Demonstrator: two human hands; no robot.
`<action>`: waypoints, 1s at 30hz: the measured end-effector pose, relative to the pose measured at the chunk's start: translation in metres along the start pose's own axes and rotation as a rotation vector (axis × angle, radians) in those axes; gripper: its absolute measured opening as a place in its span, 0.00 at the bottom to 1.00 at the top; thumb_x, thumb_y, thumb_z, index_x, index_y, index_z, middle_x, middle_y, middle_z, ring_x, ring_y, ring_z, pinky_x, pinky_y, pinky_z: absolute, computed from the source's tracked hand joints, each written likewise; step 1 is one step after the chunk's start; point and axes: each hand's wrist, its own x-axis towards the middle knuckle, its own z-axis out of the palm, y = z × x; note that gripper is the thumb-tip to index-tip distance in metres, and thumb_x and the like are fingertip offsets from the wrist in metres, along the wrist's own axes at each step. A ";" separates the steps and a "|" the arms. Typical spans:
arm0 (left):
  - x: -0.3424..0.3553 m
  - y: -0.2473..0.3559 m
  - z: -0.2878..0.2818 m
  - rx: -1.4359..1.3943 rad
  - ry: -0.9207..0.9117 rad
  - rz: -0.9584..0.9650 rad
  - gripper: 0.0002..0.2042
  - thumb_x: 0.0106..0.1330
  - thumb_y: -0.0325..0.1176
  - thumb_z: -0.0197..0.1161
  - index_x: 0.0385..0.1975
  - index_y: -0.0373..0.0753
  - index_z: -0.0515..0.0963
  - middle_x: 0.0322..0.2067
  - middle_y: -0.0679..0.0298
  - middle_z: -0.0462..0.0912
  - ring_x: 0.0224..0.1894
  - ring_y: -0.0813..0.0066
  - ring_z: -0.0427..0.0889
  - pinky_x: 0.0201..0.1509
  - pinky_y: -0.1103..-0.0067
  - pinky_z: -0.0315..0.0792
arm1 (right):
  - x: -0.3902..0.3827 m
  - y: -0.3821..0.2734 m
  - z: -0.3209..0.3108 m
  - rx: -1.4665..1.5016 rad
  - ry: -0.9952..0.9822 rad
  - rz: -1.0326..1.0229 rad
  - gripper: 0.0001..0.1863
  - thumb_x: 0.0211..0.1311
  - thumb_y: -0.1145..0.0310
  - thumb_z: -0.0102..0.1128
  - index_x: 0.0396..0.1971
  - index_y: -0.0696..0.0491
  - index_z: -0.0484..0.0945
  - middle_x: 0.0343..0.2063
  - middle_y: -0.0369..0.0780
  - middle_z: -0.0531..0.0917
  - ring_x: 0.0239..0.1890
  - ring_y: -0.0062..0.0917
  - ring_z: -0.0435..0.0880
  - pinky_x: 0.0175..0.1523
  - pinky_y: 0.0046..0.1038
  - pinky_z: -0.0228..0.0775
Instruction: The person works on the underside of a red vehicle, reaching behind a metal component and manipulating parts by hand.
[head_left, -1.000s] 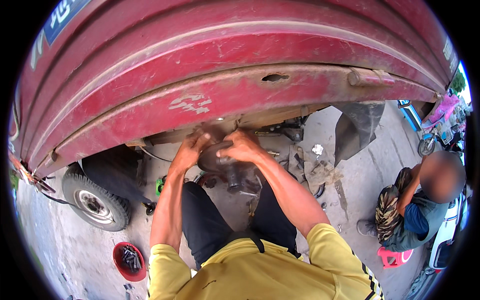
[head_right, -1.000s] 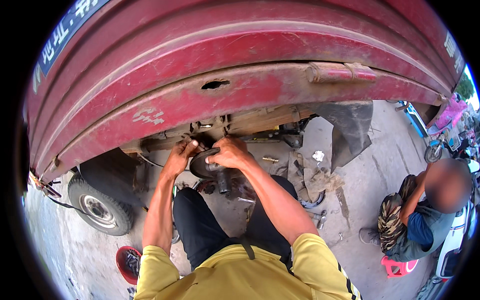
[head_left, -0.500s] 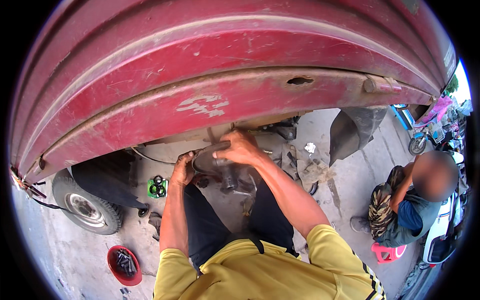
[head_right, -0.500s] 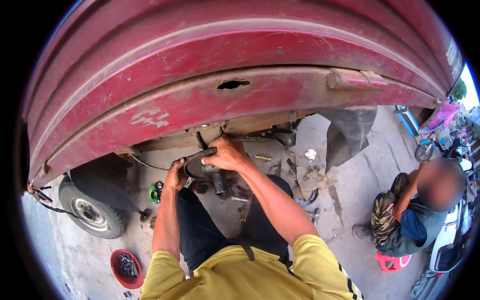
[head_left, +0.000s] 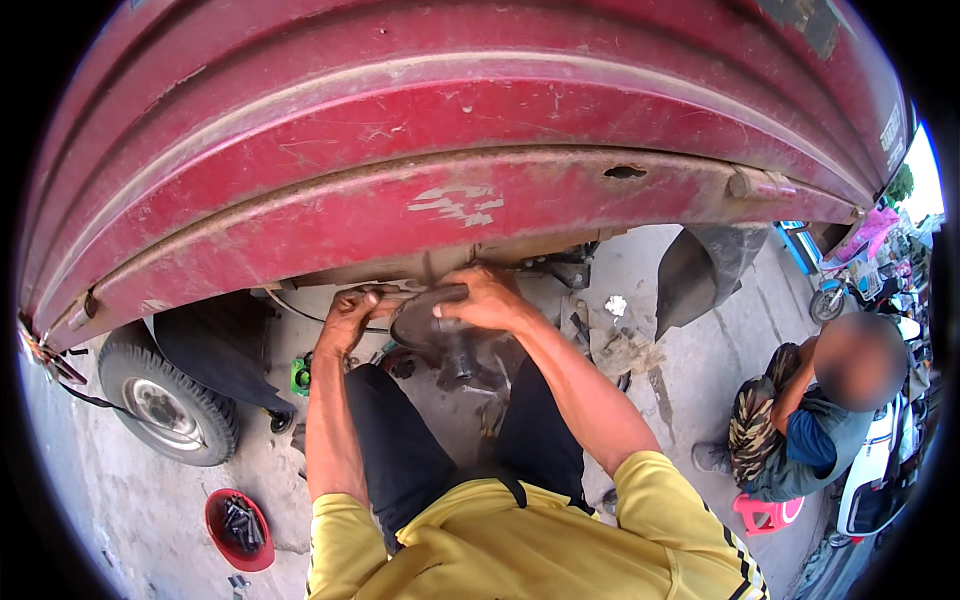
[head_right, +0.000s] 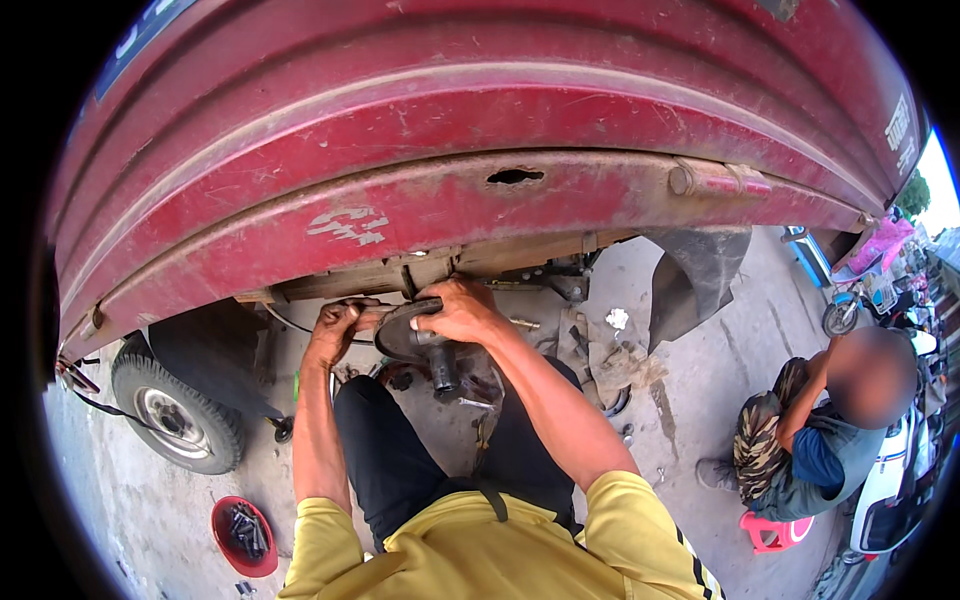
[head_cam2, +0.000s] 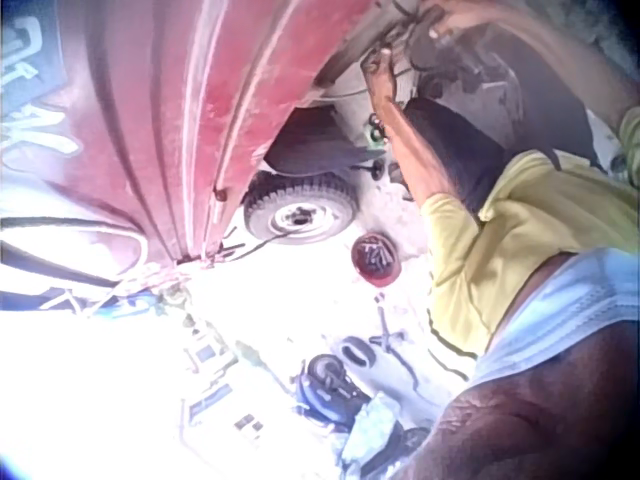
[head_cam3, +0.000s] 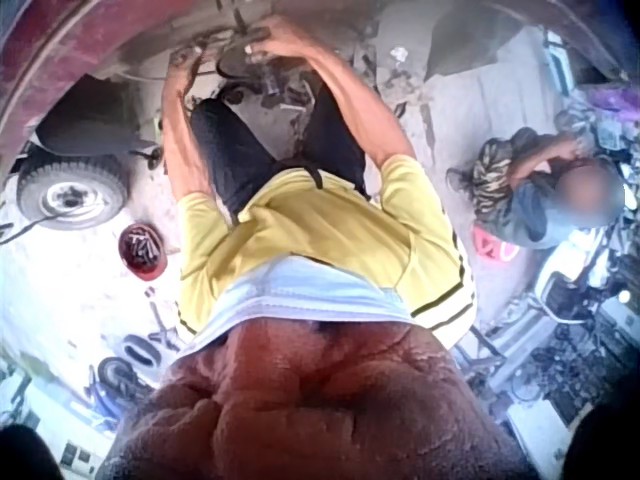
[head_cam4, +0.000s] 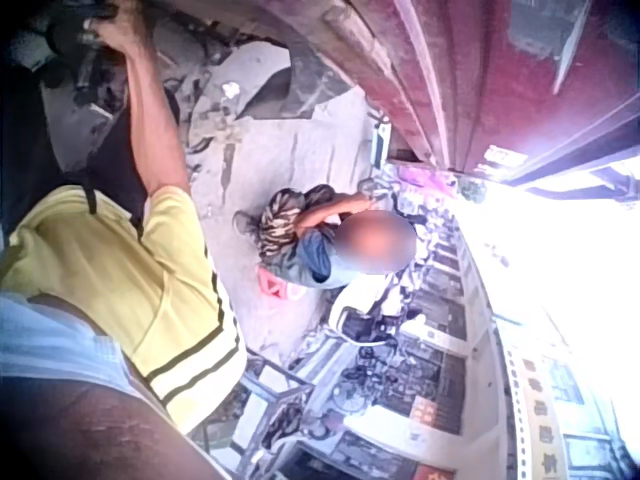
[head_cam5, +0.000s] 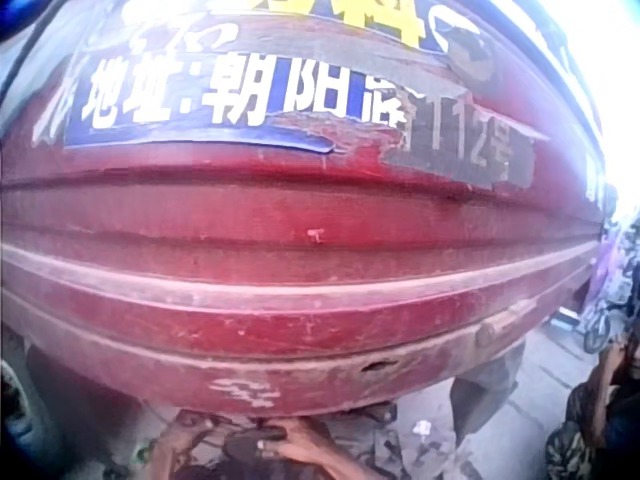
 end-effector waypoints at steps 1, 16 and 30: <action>0.002 0.010 0.002 0.079 -0.019 0.000 0.26 0.68 0.46 0.67 0.50 0.25 0.79 0.45 0.50 0.87 0.47 0.62 0.87 0.56 0.68 0.79 | 0.001 0.002 0.000 -0.002 -0.008 0.000 0.38 0.48 0.39 0.69 0.56 0.50 0.82 0.56 0.48 0.82 0.61 0.40 0.78 0.66 0.34 0.68; 0.018 0.064 0.093 0.287 0.134 0.068 0.09 0.71 0.33 0.65 0.37 0.32 0.80 0.32 0.63 0.85 0.35 0.78 0.81 0.45 0.77 0.79 | -0.008 -0.015 -0.014 0.028 -0.037 0.047 0.37 0.45 0.42 0.72 0.53 0.51 0.84 0.51 0.50 0.84 0.57 0.41 0.81 0.63 0.35 0.70; 0.014 0.058 0.093 0.339 0.184 0.048 0.17 0.75 0.41 0.60 0.44 0.29 0.77 0.35 0.61 0.83 0.37 0.76 0.77 0.45 0.75 0.74 | -0.009 -0.021 -0.015 0.001 -0.040 0.063 0.37 0.45 0.42 0.71 0.54 0.50 0.83 0.53 0.47 0.84 0.57 0.39 0.81 0.63 0.35 0.71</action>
